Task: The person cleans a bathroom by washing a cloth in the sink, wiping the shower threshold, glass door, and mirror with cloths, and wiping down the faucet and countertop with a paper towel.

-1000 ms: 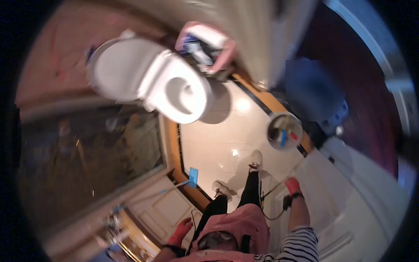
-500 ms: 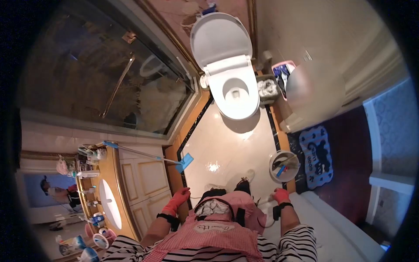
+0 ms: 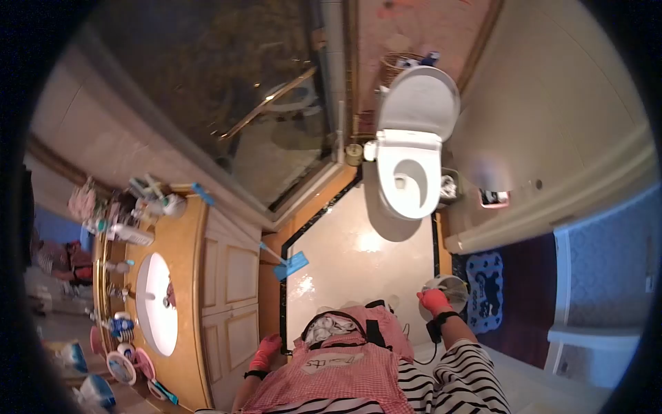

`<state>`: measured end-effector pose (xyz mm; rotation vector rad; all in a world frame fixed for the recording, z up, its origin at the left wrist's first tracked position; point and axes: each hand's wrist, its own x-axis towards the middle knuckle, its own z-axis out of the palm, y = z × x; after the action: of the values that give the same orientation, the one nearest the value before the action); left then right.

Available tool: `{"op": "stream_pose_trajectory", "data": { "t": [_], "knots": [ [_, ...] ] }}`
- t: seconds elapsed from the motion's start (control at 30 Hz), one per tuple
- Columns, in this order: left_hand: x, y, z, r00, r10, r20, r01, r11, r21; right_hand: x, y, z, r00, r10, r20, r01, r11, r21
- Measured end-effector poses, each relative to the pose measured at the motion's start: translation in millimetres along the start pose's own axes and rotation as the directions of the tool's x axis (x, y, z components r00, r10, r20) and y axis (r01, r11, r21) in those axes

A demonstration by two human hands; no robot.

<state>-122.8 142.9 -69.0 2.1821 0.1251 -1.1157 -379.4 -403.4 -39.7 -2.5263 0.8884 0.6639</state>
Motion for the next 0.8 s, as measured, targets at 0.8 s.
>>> {"op": "stream_pose_trajectory", "data": {
  "t": [0.8],
  "knots": [
    [74,282,-78,0.745,0.637,0.200,-0.645,0.611,0.458,293,-105,123,0.490,-0.861,-0.133,0.820,0.508,-0.265]
  ]
}}
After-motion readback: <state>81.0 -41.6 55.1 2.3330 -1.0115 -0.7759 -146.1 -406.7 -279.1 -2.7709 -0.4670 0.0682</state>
